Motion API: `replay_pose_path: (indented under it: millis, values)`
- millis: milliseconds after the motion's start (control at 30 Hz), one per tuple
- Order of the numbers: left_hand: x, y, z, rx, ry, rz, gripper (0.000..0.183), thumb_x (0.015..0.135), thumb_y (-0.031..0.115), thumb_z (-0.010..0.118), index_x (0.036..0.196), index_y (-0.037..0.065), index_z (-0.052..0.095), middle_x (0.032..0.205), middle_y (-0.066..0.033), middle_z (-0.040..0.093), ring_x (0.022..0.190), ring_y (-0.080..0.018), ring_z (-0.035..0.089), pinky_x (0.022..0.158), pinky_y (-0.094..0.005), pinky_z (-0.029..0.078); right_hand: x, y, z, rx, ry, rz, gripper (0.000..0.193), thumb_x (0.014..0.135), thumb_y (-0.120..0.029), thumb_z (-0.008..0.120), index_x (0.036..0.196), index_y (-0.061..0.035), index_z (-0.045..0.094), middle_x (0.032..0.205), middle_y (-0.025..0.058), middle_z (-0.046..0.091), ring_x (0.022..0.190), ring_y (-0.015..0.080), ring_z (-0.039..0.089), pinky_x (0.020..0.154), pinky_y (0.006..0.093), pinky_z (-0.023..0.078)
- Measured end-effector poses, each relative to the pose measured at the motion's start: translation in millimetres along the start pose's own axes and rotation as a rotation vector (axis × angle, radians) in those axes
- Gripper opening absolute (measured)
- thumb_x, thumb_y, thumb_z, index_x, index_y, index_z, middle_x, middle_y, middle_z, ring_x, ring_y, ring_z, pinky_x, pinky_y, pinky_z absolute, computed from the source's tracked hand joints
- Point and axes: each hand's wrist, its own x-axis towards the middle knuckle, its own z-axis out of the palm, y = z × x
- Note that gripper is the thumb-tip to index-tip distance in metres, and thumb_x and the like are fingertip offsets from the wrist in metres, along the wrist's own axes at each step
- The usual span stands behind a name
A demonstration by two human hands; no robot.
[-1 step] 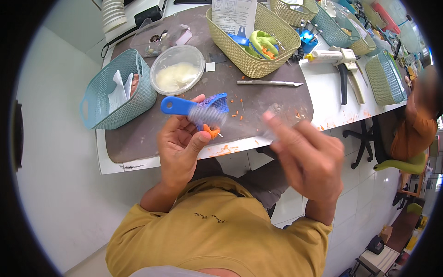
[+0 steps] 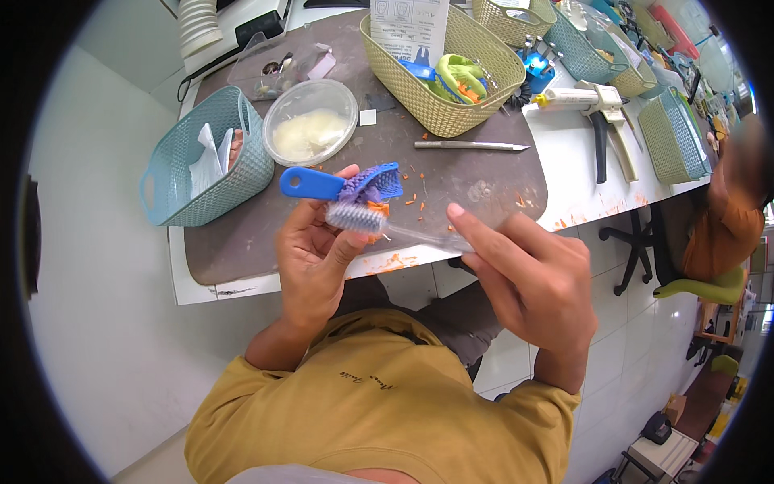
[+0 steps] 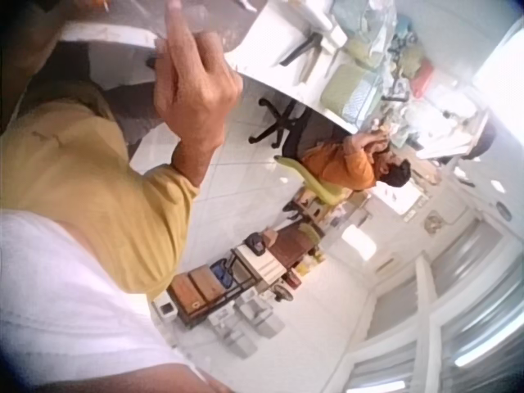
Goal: The person refines a green dental model held in a blue plastic holder using a metal carving tool and a small brush. The person scrapes and smooths the model's surface, then brushes away debris before placing the model into a basket.
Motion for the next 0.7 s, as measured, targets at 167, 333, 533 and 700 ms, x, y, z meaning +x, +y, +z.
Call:
replay_pose_path:
  millis: [167,333,533,700]
  values:
    - [5.4,-6.4,-5.9,-0.109,-0.002,-0.038,0.057,0.091,0.021,0.066,0.135,-0.005,0.041,0.117,-0.0163,0.062,0.103,-0.0281,0.065,0.094,-0.0404,0.054,-2.6,8.7,2.1,0.021,0.025,0.192,0.040,0.079,-0.001,0.068,0.119,-0.0087,0.068,0.059,0.0043,0.045,0.045,0.0172,0.040,0.044,0.0313,0.035]
    - [3.4,-9.4,-4.4,-0.048,0.044,0.009,0.061,0.090,0.024,0.067,0.137,-0.004,0.038,0.118,-0.0170,0.061,0.103,-0.0308,0.065,0.091,-0.0419,0.056,-4.4,4.4,9.7,0.086,-0.103,0.121,0.039,0.079,-0.004,0.069,0.117,-0.0093,0.069,0.060,0.0046,0.048,0.045,0.0167,0.042,0.044,0.0312,0.035]
    - [3.3,-5.9,-8.5,-0.101,0.010,-0.048,0.062,0.090,0.024,0.067,0.138,-0.004,0.038,0.120,-0.0173,0.059,0.104,-0.0294,0.065,0.090,-0.0398,0.056,-14.7,14.9,-18.1,-0.081,-0.079,0.205,0.038,0.078,-0.002,0.068,0.115,-0.0084,0.070,0.059,0.0052,0.046,0.045,0.0165,0.040,0.044,0.0302,0.033]
    - [2.4,0.2,-6.9,-0.131,-0.031,-0.075,0.050,0.092,0.012,0.066,0.135,-0.003,0.044,0.111,-0.0094,0.059,0.105,-0.0145,0.058,0.094,-0.0304,0.050,-2.3,22.3,-5.8,0.037,-0.075,0.112,0.040,0.078,0.003,0.065,0.117,-0.0067,0.069,0.061,0.0043,0.043,0.049,0.0126,0.038,0.046,0.0279,0.032]
